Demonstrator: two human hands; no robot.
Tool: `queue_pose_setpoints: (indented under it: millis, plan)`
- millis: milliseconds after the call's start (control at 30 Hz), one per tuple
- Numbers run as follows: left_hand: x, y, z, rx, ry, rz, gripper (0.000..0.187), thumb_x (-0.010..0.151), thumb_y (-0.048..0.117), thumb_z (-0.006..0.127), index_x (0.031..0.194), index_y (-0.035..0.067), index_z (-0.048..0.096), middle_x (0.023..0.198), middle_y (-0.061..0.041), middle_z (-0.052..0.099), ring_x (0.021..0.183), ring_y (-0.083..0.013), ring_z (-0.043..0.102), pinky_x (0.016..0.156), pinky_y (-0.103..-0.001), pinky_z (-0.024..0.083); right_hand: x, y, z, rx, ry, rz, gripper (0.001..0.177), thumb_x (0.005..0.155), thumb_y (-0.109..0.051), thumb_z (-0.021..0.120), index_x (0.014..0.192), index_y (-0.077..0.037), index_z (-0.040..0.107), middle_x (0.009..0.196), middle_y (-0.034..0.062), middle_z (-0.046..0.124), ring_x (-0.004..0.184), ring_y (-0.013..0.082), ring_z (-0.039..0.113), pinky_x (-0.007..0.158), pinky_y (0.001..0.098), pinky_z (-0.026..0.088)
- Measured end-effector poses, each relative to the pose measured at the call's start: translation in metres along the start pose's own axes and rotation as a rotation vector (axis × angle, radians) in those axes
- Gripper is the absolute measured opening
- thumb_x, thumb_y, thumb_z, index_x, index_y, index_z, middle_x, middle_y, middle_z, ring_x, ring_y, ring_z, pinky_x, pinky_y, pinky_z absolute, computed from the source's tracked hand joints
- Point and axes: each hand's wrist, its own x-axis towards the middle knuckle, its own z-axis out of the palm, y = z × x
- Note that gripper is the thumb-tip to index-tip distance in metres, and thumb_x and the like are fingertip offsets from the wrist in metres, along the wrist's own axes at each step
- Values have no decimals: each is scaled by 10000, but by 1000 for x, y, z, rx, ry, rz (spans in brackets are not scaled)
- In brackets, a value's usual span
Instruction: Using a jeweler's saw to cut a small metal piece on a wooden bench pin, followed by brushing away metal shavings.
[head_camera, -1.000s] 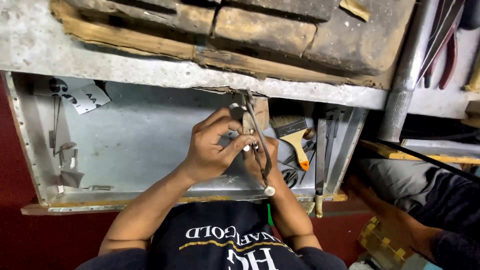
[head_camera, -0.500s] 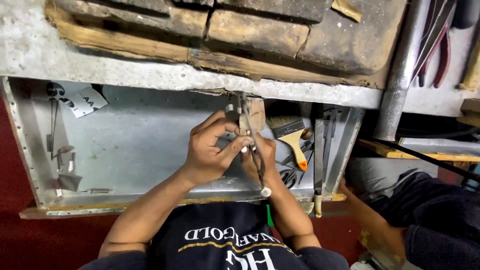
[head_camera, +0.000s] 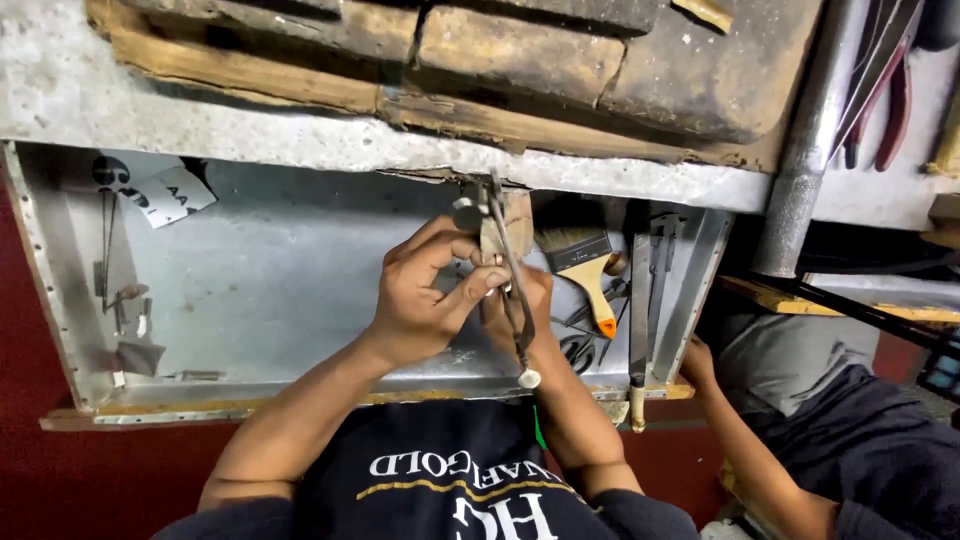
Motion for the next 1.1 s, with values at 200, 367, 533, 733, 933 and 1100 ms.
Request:
queue_pose_setpoints:
  millis: [200,367,533,733,933,1100]
  plan:
    - [-2,-3,3,-11,24,0,165,940,65,745,823,-16,662,823,-138,654,742,-308,683,708,-383,566,10,-33,3,-17,11,51,311,990,-143,544,691,-62,560,447,130,519,366,356,492,432,370,469]
    - [0,-1,1,8,15,14,161,926,57,764,821,-16,665,826,-127,650,743,-297,679,724,-377,566,-25,5,-6,-42,-34,61,313,973,-206,607,675,-114,576,433,55,507,359,293,532,429,315,472]
    - [-1,-2,1,-18,5,21,139,921,41,761,833,-6,664,839,-138,664,778,-308,699,744,-390,574,0,6,8,-60,-16,-60,367,974,-210,610,635,-114,506,425,76,450,355,340,480,422,313,449]
    - [0,-2,1,0,32,18,144,916,46,770,827,-15,674,838,-134,668,772,-314,712,732,-380,576,-15,-10,3,-23,27,20,295,943,-57,632,660,-60,549,451,160,480,370,400,478,396,356,426]
    - [2,-2,1,35,45,59,120,909,55,780,837,2,702,843,-108,678,762,-276,702,721,-363,575,4,-12,9,68,-1,5,290,959,-82,606,669,-85,599,447,96,534,344,309,504,415,325,459]
    - [1,-5,3,36,48,78,144,922,82,771,835,24,672,848,-109,678,764,-292,712,718,-358,570,-12,23,6,61,-36,9,389,1003,-101,584,632,-75,473,441,-9,422,430,70,353,500,190,365]
